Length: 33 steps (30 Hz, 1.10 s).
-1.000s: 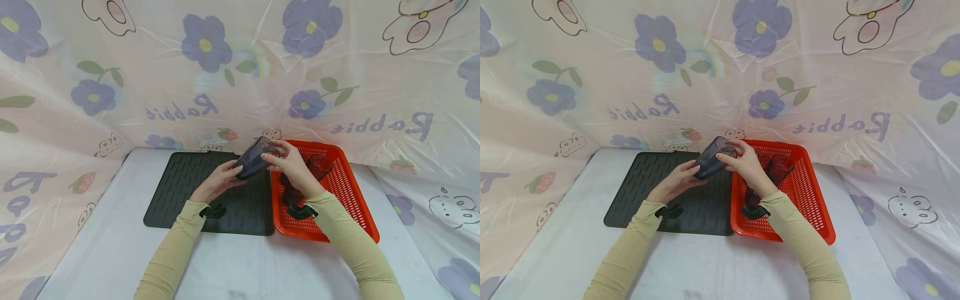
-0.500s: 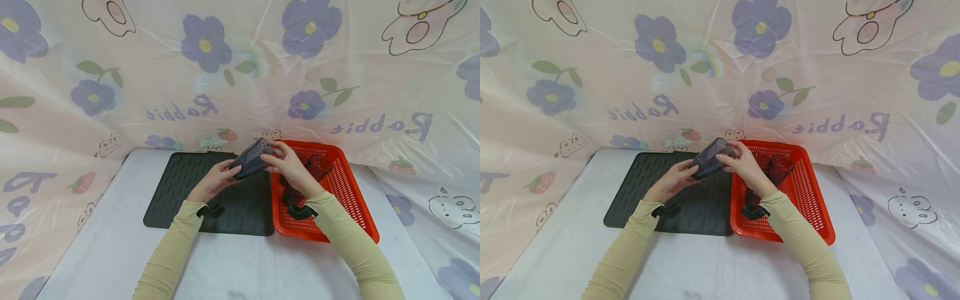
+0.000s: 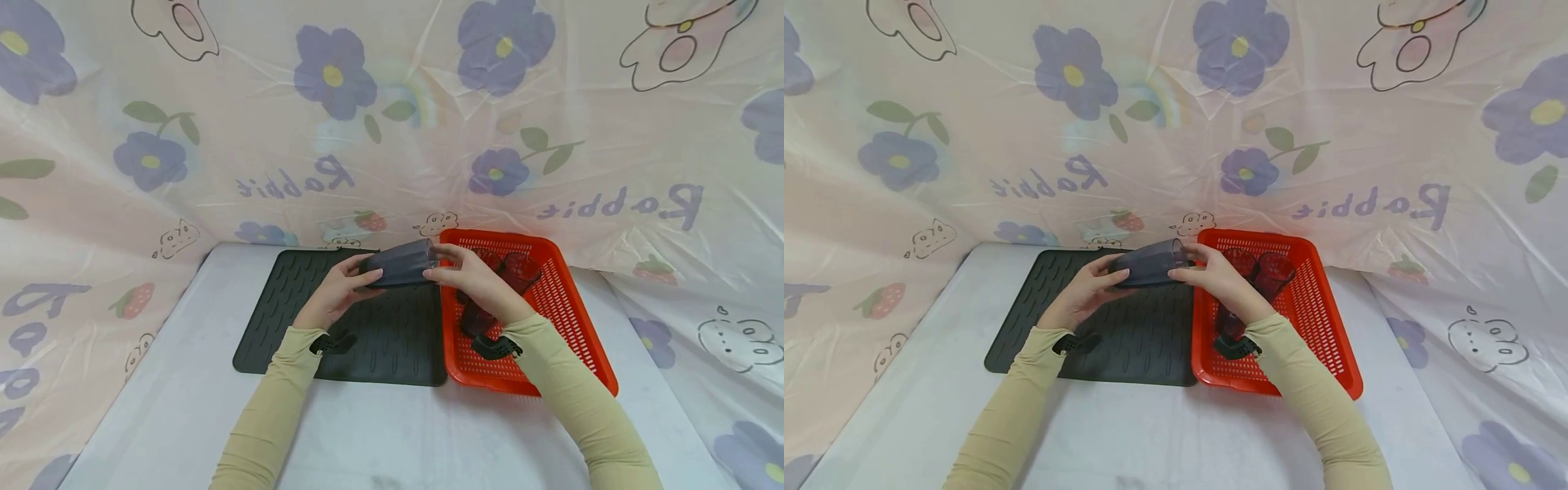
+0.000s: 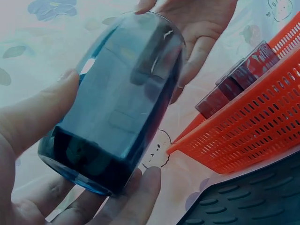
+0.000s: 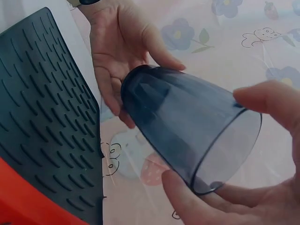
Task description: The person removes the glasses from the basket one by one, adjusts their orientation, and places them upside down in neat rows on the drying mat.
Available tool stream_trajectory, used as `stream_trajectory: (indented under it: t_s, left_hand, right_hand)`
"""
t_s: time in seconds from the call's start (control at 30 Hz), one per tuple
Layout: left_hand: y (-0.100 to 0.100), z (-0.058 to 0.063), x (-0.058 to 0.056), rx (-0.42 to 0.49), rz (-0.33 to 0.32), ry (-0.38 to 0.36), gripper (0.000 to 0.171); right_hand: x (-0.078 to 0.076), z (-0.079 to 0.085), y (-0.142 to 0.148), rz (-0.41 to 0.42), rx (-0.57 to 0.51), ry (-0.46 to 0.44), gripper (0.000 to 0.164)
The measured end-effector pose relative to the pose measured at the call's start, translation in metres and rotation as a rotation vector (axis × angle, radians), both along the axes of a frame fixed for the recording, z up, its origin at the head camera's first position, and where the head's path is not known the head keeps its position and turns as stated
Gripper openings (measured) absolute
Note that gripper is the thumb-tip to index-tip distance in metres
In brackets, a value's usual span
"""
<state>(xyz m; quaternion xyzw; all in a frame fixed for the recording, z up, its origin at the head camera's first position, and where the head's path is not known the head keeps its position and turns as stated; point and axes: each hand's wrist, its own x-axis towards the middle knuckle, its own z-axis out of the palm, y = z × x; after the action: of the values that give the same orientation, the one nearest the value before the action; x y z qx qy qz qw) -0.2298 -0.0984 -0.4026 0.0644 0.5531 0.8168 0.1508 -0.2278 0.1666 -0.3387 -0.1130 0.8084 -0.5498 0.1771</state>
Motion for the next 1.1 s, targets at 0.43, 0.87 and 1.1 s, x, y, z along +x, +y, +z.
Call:
stream_trajectory:
  t_s: [0.43, 0.87, 1.1]
  left_hand:
    - [-0.004, 0.0, 0.001, 0.035, 0.043, 0.007, 0.055]
    - [-0.018, -0.005, 0.002, 0.007, 0.095, 0.06, 0.062]
    - [-0.031, -0.007, 0.006, -0.071, 0.114, 0.069, 0.072]
  right_hand:
    - [0.001, -0.008, 0.002, 0.044, 0.03, -0.007, 0.08]
    - [0.005, 0.001, 0.013, 0.114, -0.1, 0.021, 0.064]
    - [0.007, 0.008, 0.026, 0.099, -0.209, 0.019, 0.053]
